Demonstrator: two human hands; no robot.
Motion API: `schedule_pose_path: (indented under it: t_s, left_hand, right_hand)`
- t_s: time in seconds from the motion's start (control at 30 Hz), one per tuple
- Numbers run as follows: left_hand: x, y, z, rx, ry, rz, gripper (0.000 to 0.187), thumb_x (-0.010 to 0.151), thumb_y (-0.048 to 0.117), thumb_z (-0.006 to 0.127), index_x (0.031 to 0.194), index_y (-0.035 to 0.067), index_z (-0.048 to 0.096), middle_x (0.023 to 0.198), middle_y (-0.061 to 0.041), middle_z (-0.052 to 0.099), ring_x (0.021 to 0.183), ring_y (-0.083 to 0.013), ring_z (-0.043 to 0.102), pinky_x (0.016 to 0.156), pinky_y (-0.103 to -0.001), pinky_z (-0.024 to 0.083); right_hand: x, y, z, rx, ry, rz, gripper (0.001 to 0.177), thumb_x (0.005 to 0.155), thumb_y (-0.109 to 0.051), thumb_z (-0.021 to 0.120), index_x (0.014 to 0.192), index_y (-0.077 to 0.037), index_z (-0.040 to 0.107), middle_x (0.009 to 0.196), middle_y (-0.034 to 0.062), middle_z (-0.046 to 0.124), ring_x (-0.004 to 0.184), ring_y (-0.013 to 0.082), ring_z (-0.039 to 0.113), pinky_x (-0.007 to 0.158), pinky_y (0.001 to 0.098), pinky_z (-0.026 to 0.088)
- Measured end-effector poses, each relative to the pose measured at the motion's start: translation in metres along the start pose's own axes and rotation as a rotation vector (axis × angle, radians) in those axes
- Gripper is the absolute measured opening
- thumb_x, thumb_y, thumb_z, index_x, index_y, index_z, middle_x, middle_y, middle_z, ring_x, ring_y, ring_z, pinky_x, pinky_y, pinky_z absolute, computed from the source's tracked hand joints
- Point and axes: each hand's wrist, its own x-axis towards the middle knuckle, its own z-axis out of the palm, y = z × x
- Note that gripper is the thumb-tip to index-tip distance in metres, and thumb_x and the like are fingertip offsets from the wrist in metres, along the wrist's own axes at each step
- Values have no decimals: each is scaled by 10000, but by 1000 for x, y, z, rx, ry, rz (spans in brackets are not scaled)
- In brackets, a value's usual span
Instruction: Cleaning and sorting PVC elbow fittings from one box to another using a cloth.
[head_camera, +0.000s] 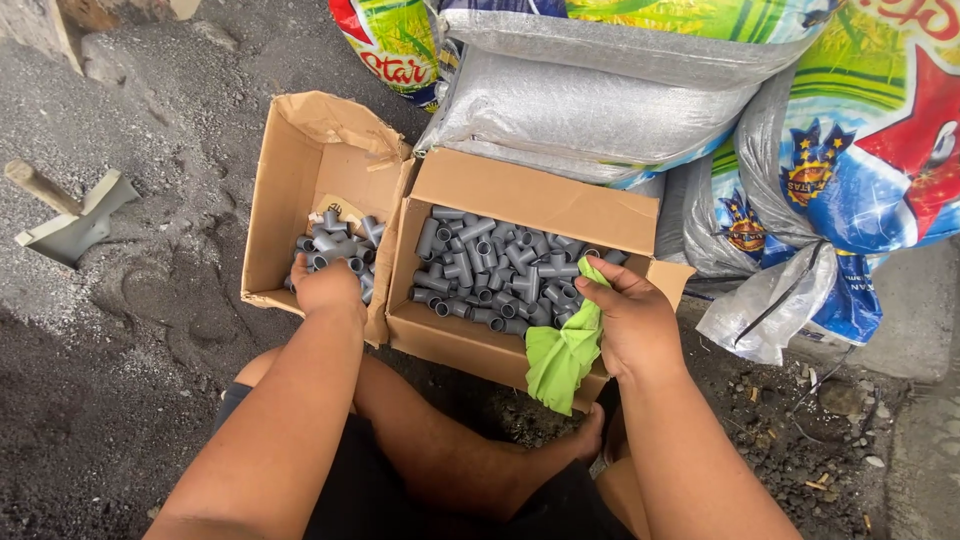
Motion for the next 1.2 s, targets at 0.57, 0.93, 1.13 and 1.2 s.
schedule_pose_path:
  t_s: [0.57, 0.93, 1.13, 1.2]
  left_hand:
    - [-129, -26, 66, 825, -881, 110, 457, 937, 494, 633, 1318, 241, 620, 1409, -54, 619, 1000, -299, 680, 787, -413, 503]
    - [-143, -77, 112, 1356, -1158, 347, 655, 1028, 342, 520, 1630, 305, 265, 1730, -15, 104, 1566, -336, 150, 1192, -463, 340]
    - [-150, -66, 121, 1533, -1168, 387, 675, 1058, 349, 465, 1654, 322, 148, 1754, 22, -66, 1611, -313, -20, 1260, -526, 251]
    - [-144, -73, 125, 1537, -1170, 384, 665, 1058, 357, 460, 1651, 325, 160, 1755, 23, -65, 1611, -310, -8, 1257, -521, 265]
  right_hand:
    - [-58, -69, -40, -607, 405, -1161, 233, 1110, 26, 588, 1328, 85, 647, 1124, 238, 591, 1093, 326, 569, 948, 429, 489]
    - [-64, -74, -50, -341, 365, -757, 239, 1075, 17, 611, 1310, 26, 658, 1114, 120, 591, 769, 130, 575, 647, 215, 510]
    - [-60, -85, -54, 231, 221, -259, 226, 966, -74, 667, 1185, -55, 719, 604, 94, 545, 479, 170, 532, 353, 340, 437]
    - [-62, -87, -56, 266, 195, -203, 206, 961, -89, 655, 1155, -67, 721, 576, 130, 520, 417, 217, 471, 223, 410, 415]
